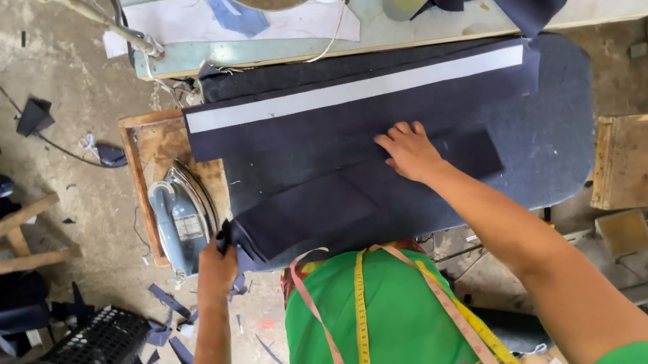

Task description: The person irons a dark fabric piece on a workbench, using a white paper strip as a guide. They repeatedly press and glide the iron along the fabric, adjusting the paper and fabric edges as needed.

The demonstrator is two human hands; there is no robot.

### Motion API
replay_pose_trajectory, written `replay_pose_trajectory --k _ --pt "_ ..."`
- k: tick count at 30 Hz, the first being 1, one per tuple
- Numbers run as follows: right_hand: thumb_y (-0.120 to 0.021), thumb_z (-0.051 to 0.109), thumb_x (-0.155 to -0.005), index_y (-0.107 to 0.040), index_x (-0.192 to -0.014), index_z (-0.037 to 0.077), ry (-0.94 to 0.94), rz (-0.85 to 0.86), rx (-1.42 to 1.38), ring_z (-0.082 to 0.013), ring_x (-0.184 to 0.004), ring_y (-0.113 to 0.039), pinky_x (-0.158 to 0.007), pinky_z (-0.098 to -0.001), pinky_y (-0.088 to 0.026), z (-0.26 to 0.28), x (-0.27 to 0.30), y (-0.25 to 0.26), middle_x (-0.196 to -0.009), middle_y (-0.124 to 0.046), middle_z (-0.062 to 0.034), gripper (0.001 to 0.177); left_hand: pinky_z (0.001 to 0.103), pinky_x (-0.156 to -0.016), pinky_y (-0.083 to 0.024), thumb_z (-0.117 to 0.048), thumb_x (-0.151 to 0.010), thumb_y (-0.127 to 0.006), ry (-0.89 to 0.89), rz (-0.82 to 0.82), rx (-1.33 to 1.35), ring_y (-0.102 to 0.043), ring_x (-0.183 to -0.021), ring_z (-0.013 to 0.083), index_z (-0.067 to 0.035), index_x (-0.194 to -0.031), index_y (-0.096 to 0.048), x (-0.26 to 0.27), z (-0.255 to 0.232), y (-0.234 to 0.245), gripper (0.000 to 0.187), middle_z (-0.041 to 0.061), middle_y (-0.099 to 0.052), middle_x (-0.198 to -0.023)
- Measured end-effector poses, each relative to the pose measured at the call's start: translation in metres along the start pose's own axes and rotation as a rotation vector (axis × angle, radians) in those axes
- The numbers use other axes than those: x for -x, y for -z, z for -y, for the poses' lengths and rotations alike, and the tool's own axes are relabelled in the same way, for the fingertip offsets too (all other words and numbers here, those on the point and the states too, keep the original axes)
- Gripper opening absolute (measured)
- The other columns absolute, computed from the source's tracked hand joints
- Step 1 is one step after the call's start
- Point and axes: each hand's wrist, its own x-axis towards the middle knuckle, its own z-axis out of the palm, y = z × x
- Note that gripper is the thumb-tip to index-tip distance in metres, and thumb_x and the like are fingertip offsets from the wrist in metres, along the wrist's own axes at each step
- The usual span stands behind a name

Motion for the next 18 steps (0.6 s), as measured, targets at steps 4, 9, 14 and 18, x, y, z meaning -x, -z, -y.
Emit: replay_pose_trajectory --k 4,9,14,18 --pt "-0.067 0.034 -0.096 -0.069 -0.093 0.026 -0.021 -0.223 -0.016 -0.0215 -0.105 -0.052 -0.096 -0.0457 -0.037 -0.059 0.034 -0.075 -0.091 -0.058 0.0034 0.009 0.058 -0.079 -0.058 -0.009 -0.095 -0.059 -0.057 -0.075 -0.029 -0.073 -0.100 0.0506 0.002 -0.136 -0.070 0.013 -0.064 0.003 0.044 0.033 -0.074 -0.104" --pt "-0.076 0.042 -0.094 -0.071 -0.123 0.027 -0.367 -0.202 -0.081 -0.0255 -0.127 -0.060 -0.101 -0.0504 -0.048 -0.095 0.084 -0.059 -0.127 -0.064 -0.0005 0.033 0.064 -0.093 -0.057 -0.024 -0.098 -0.060 -0.003 -0.237 -0.267 -0.071 -0.111 0.0515 -0.007 -0.149 -0.055 -0.023 -0.073 -0.034 0.053 0.030 -0.073 -0.118" --pt "-0.081 0.049 -0.092 -0.049 -0.156 0.008 -0.764 -0.330 -0.495 -0.0445 -0.144 -0.036 -0.103 -0.0643 -0.044 -0.083 0.111 -0.040 -0.158 -0.035 -0.0180 0.082 0.064 -0.084 -0.058 -0.022 -0.100 -0.064 -0.160 -0.469 -0.240 -0.072 -0.099 0.0553 -0.004 -0.135 -0.059 -0.032 -0.046 -0.053 0.040 0.033 -0.073 -0.105" --pt "-0.081 0.044 -0.096 -0.061 -0.137 0.013 -0.740 -0.406 -0.470 -0.0349 -0.129 -0.044 -0.098 -0.0531 -0.041 -0.103 0.117 -0.111 -0.135 -0.048 -0.0085 0.055 0.065 -0.086 -0.058 -0.024 -0.099 -0.069 -0.133 -0.391 -0.138 -0.071 -0.103 0.0562 -0.001 -0.131 -0.064 -0.022 -0.041 -0.054 0.040 0.034 -0.073 -0.105"
